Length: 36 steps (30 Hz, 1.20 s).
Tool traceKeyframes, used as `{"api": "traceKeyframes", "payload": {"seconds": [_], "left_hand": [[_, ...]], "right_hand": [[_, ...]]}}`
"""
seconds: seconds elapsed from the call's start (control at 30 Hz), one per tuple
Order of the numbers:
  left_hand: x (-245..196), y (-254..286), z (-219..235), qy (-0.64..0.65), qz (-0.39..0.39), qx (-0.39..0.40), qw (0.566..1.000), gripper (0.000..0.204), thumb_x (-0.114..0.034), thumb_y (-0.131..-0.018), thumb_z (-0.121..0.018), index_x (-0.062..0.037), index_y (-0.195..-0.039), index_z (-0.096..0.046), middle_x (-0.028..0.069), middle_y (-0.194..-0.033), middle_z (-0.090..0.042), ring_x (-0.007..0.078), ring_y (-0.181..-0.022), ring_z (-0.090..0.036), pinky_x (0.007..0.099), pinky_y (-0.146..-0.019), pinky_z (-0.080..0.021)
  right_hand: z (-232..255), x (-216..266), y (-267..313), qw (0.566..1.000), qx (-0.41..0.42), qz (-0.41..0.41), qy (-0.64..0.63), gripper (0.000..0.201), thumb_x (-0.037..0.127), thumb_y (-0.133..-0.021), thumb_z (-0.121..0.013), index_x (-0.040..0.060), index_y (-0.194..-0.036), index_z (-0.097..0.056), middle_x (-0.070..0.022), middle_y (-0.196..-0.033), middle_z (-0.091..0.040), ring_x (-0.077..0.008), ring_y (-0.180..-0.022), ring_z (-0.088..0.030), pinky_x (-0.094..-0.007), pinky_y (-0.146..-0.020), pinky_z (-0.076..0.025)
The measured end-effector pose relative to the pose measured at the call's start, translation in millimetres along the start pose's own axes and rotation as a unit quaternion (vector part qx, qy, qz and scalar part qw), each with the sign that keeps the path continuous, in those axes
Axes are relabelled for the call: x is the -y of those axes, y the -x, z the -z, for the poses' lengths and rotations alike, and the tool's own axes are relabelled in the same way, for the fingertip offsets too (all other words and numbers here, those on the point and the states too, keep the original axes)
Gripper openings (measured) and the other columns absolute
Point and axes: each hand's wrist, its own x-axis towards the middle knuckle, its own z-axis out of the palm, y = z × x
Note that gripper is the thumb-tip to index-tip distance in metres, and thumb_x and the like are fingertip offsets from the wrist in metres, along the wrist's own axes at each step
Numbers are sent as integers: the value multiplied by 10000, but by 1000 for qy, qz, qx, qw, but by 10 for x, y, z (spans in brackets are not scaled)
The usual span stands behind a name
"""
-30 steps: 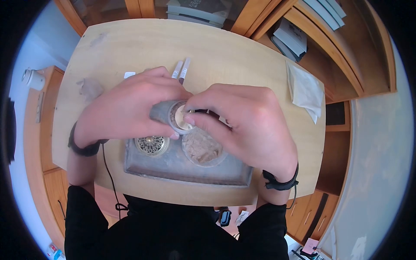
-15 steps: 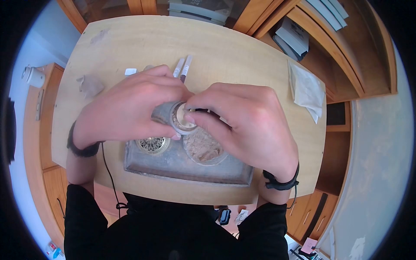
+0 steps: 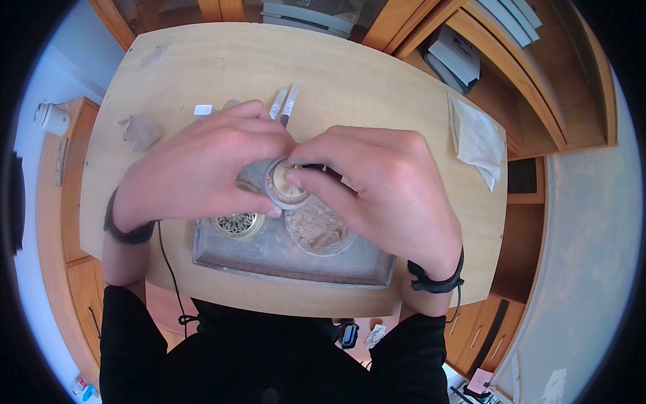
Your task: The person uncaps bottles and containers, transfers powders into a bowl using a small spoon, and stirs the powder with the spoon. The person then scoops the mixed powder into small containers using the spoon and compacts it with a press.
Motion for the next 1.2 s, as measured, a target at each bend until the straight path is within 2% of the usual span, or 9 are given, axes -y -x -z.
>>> {"api": "traceKeyframes", "payload": {"seconds": [0.5,0.77,1.0,1.2], "left_hand": [[-13,-9,8,-2,11,15,1000,462,-204,-736,-874,-17,-1127,-714,92,-1093,-706,301,-1077,-572,403,-959,-470],[-24,-3,13,-7,6,13,1000,477,-195,-728,-881,-15,-1136,-712,104,-1106,-706,311,-1091,-575,416,-974,-471],[-27,-9,10,-3,2,18,1000,493,-195,-723,-879,-19,-1153,-713,110,-1099,-709,313,-1105,-575,416,-984,-470],[-18,-6,3,-5,-9,7,1000,509,-197,-717,-878,-24,-1167,-716,95,-1103,-712,311,-1092,-567,414,-979,-467]], "right_hand": [[-12,1,1,1000,-11,-13,-13,114,78,-819,-838,42,-894,-760,-87,-776,-718,-252,-625,-661,-334,-573,-518],[5,-6,19,999,-19,-23,-16,128,87,-813,-853,47,-900,-769,-83,-761,-709,-212,-590,-633,-305,-553,-499],[38,-3,36,1000,-2,-23,-13,131,103,-815,-852,49,-897,-766,-83,-750,-702,-224,-588,-634,-315,-558,-506],[26,5,39,1000,1,7,-12,107,89,-823,-824,47,-898,-759,-85,-748,-703,-254,-613,-663,-339,-568,-524]]}}
